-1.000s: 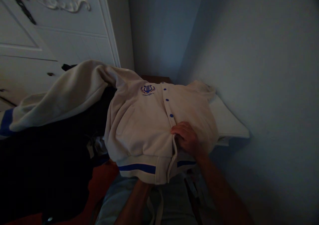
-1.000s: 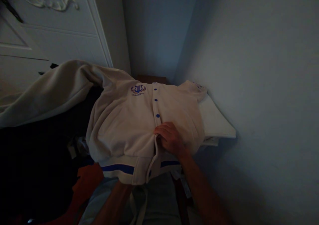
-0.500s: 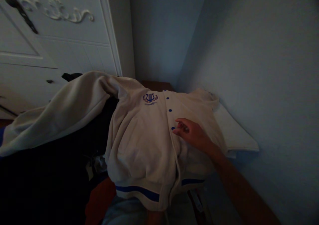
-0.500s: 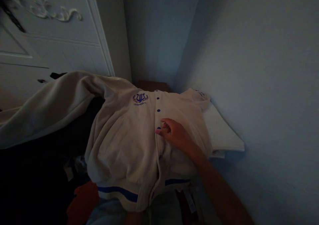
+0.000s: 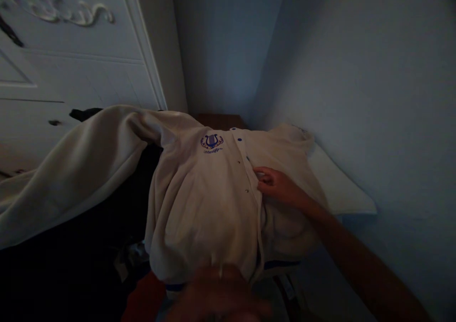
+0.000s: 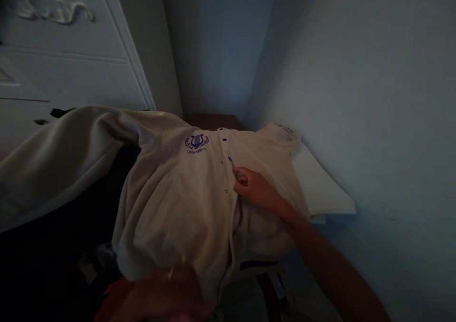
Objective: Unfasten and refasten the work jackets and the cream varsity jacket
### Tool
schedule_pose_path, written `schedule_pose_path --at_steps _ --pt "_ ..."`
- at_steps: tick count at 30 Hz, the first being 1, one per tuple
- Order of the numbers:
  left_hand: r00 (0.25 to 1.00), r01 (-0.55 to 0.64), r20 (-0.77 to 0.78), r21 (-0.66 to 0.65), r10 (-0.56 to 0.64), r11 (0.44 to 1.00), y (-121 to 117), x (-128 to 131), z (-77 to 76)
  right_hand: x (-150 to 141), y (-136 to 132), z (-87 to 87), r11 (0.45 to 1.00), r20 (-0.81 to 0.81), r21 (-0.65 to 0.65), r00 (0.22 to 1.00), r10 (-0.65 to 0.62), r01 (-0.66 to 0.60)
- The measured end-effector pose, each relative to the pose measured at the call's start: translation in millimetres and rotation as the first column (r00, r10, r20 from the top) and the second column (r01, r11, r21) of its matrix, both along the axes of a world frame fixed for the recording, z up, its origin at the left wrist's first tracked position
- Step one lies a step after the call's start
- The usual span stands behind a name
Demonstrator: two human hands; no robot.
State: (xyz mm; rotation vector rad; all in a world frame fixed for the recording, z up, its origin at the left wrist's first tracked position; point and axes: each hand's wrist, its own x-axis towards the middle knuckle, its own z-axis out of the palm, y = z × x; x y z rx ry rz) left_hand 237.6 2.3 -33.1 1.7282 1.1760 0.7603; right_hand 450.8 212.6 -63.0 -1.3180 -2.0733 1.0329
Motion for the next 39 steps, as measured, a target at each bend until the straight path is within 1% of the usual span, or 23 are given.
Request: schedule_pose_path --at_steps 2,3,4,5,6,7,9,10,12,14,16,18,19,21,22,23,25,26,29,31,34,37,39 --pt "0.999 -0.038 -0.013 0.060 0.039 0.997 37.7 -1.5 5.9 7.7 2.5 -1.3 0.990 -0.130 -0.137 0.991 0.022 -0.040" --pt "0.992 -0.083 -0.081 0.144 0.095 0.986 59.2 -0.9 7.3 10.5 3.3 -1.4 0.981 -0.184 -0.183 0.982 0.037 -0.071" --pt "0.962 -0.119 -0.213 0.226 0.169 0.967 81.3 0.3 7.3 12.8 4.1 -1.0 0.972 -0.227 -0.208 0.972 0.061 -0.109" --pt "0.908 -0.082 -0.380 0.252 0.176 0.964 102.9 1.8 6.0 14.5 4.9 0.1 0.966 -0.260 -0.211 0.961 0.092 -0.150" --pt "0.850 -0.024 -0.506 0.248 0.150 0.968 123.2 3.3 3.5 15.9 5.9 1.6 0.963 -0.278 -0.194 0.952 0.129 -0.187" --pt "0.806 0.055 -0.583 0.243 0.101 0.968 141.3 4.8 0.3 17.2 7.4 3.5 0.961 -0.278 -0.166 0.945 0.171 -0.223" --pt "0.759 0.230 -0.651 0.234 -0.023 0.945 169.5 6.5 -6.6 20.1 12.2 7.9 0.943 -0.227 -0.133 0.936 0.271 -0.305" --pt "0.743 0.294 -0.666 0.240 -0.064 0.925 179.4 6.7 -9.1 21.9 15.7 10.0 0.923 -0.188 -0.146 0.926 0.327 -0.355" --pt "0.714 0.385 -0.690 0.250 -0.115 0.889 192.9 5.7 -10.7 25.2 24.8 13.8 0.875 -0.112 -0.174 0.892 0.439 -0.452" --pt "0.674 0.450 -0.719 0.213 -0.173 0.867 202.4 4.0 -7.8 26.5 35.6 17.1 0.823 -0.016 -0.127 0.831 0.556 -0.554" --pt "0.638 0.509 -0.728 0.155 -0.251 0.847 212.3 2.2 -3.8 24.1 46.7 19.5 0.747 0.134 0.001 0.740 0.659 -0.665" --pt "0.622 0.545 -0.724 0.128 -0.297 0.828 223.8 0.6 -3.2 18.0 56.5 20.8 0.631 0.284 0.130 0.639 0.715 -0.765" --pt "0.628 0.547 -0.721 0.142 -0.293 0.825 229.8 -0.2 -5.1 14.2 60.7 21.0 0.578 0.338 0.192 0.606 0.720 -0.793" --pt "0.656 0.535 -0.708 0.194 -0.260 0.822 240.3 -2.1 -13.4 6.4 67.6 20.5 0.494 0.394 0.313 0.584 0.710 -0.812" --pt "0.679 0.526 -0.692 0.224 -0.246 0.821 244.4 -3.2 -19.0 3.1 70.2 19.7 0.463 0.398 0.362 0.583 0.708 -0.809" --pt "0.706 0.518 -0.668 0.259 -0.236 0.816 247.5 -4.5 -24.9 0.6 72.4 18.4 0.445 0.385 0.401 0.588 0.712 -0.801" --pt "0.763 0.511 -0.602 0.337 -0.237 0.791 250.5 -6.8 -35.2 -1.7 75.8 14.5 0.430 0.312 0.430 0.578 0.754 -0.793" --pt "0.786 0.508 -0.570 0.373 -0.241 0.776 250.9 -7.6 -38.8 -1.5 77.2 11.9 0.434 0.261 0.427 0.568 0.780 -0.793" --pt "0.829 0.490 -0.499 0.434 -0.251 0.756 249.8 -8.2 -42.6 2.5 80.5 2.7 0.471 0.126 0.371 0.546 0.828 -0.800" --pt "0.854 0.471 -0.445 0.439 -0.270 0.765 249.8 -7.9 -41.6 5.5 81.8 -2.8 0.500 0.068 0.356 0.555 0.829 -0.789" --pt "0.885 0.453 -0.312 0.414 -0.345 0.790 251.9 -8.6 -40.7 7.5 80.9 -8.1 0.524 -0.002 0.402 0.572 0.820 -0.751" --pt "0.907 0.420 -0.215 0.386 -0.363 0.821 254.3 -9.9 -42.7 6.7 75.7 -8.7 0.534 -0.024 0.493 0.603 0.798 -0.687" --pt "0.921 0.388 -0.207 0.388 -0.331 0.836 254.8 -9.7 -45.0 5.6 70.1 -7.1 0.515 0.022 0.563 0.635 0.772 -0.646"
